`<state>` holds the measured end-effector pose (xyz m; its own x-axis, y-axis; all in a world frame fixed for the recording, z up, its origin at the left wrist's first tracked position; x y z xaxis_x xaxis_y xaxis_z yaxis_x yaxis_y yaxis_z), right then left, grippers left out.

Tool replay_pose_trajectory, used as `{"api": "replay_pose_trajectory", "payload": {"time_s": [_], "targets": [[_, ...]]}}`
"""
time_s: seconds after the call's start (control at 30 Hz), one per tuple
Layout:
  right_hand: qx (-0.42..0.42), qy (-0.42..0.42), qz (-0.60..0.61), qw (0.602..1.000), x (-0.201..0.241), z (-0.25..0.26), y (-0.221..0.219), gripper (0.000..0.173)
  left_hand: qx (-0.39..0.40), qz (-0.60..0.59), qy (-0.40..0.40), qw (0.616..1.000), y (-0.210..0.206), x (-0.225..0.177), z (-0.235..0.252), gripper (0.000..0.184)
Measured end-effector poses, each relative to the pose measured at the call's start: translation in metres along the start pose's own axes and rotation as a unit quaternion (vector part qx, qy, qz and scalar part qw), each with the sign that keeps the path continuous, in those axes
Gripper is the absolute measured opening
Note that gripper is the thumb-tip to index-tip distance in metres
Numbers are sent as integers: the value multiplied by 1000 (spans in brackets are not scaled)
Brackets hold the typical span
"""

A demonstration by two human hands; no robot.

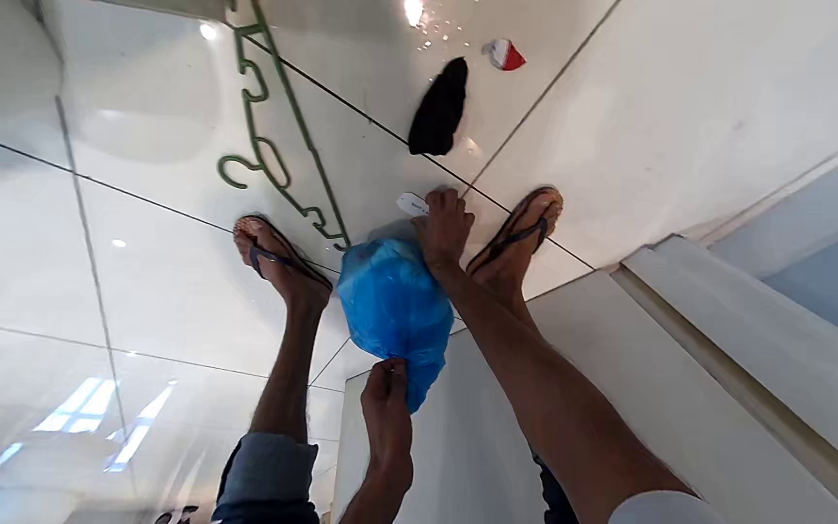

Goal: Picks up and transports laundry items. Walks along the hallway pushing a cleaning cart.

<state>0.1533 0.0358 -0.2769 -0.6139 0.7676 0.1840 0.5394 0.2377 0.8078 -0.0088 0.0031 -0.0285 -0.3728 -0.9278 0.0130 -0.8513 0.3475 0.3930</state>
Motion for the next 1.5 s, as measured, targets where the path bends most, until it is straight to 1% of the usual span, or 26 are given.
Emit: {"api": "replay_pose_trajectory", "payload": {"time_s": [0.03,0.07,0.13,0.17,0.27,0.3,0.33,0.4,0.43,0.47,0.5,0.63,0.67,0.7,0.73,0.8,0.83,0.87,0.9,0.97,1.03,1.13,1.2,1.27,1.4,1.5], "targets": [[3,26,-3,1000,3,-1,0,36,1,-5,0,1000,-1,-1,1,17],[14,41,-1,999,4,-4,1,33,2,-9,3,1000,-1,-1,0,16],[69,52,25,996,2,-12,13,37,6,-11,9,1000,-2,0,-1,16],[75,52,31,995,-1,-14,11,39,7,-12,12,1000,-3,1,-2,17],[46,29,39,998,-10,-8,-5,44,14,-14,11,1000,-5,1,-2,17],[36,33,33,998,-9,-4,-5,43,16,-15,9,1000,-6,0,-1,17],[33,45,26,998,-7,-3,-3,41,18,-16,9,1000,-5,-1,-1,17],[46,57,23,997,-1,-2,2,29,19,-18,10,1000,-5,-2,0,16],[72,41,27,996,7,0,9,22,19,-19,10,1000,-5,-3,0,16],[92,11,34,995,16,4,15,19,19,-18,10,1000,-5,-3,0,16],[85,-4,61,994,25,8,22,22,19,-16,9,1000,-6,-3,1,16],[-63,10,153,986,47,32,58,39,21,-11,9,1000,-6,-5,1,15],[-92,1,169,981,49,42,67,45,21,-9,9,1000,-6,-6,1,15],[-106,-25,183,977,49,54,75,52,22,-7,9,1000,-7,-7,1,15],[-103,-67,191,974,47,67,80,60,23,-4,10,1000,-8,-8,1,16],[-63,-172,187,965,41,91,81,76,22,-1,7,1000,-9,-11,1,16],[-40,-212,179,960,39,101,81,80,24,0,2,1000,-10,-12,1,16],[-21,-238,171,956,41,106,81,81,27,2,-3,1000,-11,-13,2,16],[-11,-245,163,956,44,108,79,76,27,3,-6,1000,-12,-14,3,16],[-20,-237,141,961,51,106,72,61,23,1,-8,1000,-14,-15,4,16],[-44,-231,117,965,52,99,69,46,21,-3,-8,1000,-17,-15,3,15],[-116,-170,68,976,44,87,73,34,16,-6,-10,1000,-19,-16,2,15],[-166,-131,65,975,34,86,87,33,17,0,-7,1000,-20,-19,2,14],[-178,-116,71,975,22,91,109,34,17,8,-8,1000,-20,-20,2,15],[-160,-117,81,977,-2,123,149,34,16,8,-12,1000,-21,-21,2,15],[-96,-112,119,982,-10,161,150,35,12,6,-9,1000,-21,-27,2,15]]}}
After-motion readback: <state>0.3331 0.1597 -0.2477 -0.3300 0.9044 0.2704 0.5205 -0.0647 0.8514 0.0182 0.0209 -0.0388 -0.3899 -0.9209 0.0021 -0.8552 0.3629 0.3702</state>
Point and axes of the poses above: each hand's wrist, its own z-axis towards the middle knuckle, its own y-axis out of the back of the hand, x = y × z, the point moved 3 cm from there along z, towards the middle knuckle, and after that the axes turned 5 degrees about -x, right-handed, at the moved point
